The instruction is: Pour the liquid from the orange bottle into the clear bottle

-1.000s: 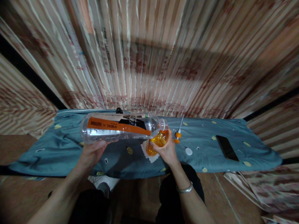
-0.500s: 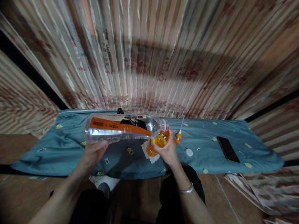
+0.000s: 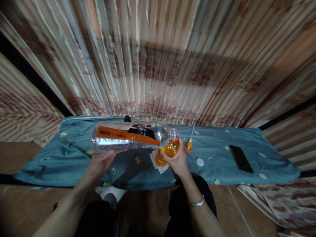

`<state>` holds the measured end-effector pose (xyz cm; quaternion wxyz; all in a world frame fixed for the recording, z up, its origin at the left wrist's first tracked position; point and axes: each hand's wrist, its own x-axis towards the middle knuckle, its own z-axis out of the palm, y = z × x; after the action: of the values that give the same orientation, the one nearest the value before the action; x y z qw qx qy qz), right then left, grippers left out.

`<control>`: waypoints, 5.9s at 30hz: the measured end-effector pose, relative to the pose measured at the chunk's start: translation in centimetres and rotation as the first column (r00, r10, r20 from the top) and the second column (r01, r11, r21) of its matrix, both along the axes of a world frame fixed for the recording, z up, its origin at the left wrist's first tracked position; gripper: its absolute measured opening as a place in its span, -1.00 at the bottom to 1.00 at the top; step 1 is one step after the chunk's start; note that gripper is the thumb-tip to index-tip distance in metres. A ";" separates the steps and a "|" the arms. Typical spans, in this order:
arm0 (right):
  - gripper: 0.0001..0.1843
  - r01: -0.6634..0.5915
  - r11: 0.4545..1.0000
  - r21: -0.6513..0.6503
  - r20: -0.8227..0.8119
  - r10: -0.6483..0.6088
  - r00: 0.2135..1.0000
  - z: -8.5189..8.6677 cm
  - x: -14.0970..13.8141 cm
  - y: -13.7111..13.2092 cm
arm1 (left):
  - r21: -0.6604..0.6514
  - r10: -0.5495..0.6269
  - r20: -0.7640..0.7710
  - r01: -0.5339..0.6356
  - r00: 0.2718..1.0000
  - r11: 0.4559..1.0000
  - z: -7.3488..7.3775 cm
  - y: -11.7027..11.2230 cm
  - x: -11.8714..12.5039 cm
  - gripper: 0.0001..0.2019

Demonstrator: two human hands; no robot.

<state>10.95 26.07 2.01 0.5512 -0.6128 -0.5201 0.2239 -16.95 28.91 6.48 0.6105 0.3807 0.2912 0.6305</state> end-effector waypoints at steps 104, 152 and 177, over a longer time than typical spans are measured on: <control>-0.12 -0.013 0.999 0.036 0.073 0.010 0.997 0.5 0.0 0.1 | -0.063 0.148 -0.106 -0.155 0.983 0.986 1.1 -0.6 0.2 -0.42; -0.04 -0.022 1.000 0.017 0.016 0.022 1.000 0.3 0.0 0.1 | -0.041 0.101 -0.064 -0.104 0.993 0.994 0.2 -0.3 0.0 -0.40; -0.05 -0.043 0.999 -0.019 0.014 0.043 0.999 0.6 0.6 -0.2 | -0.028 0.066 -0.027 -0.067 0.997 0.997 0.4 -0.5 0.4 -0.46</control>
<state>11.53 25.87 2.58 0.5367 -0.6083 -0.5349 0.2363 -16.60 28.43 6.87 0.5909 0.3699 0.3208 0.6412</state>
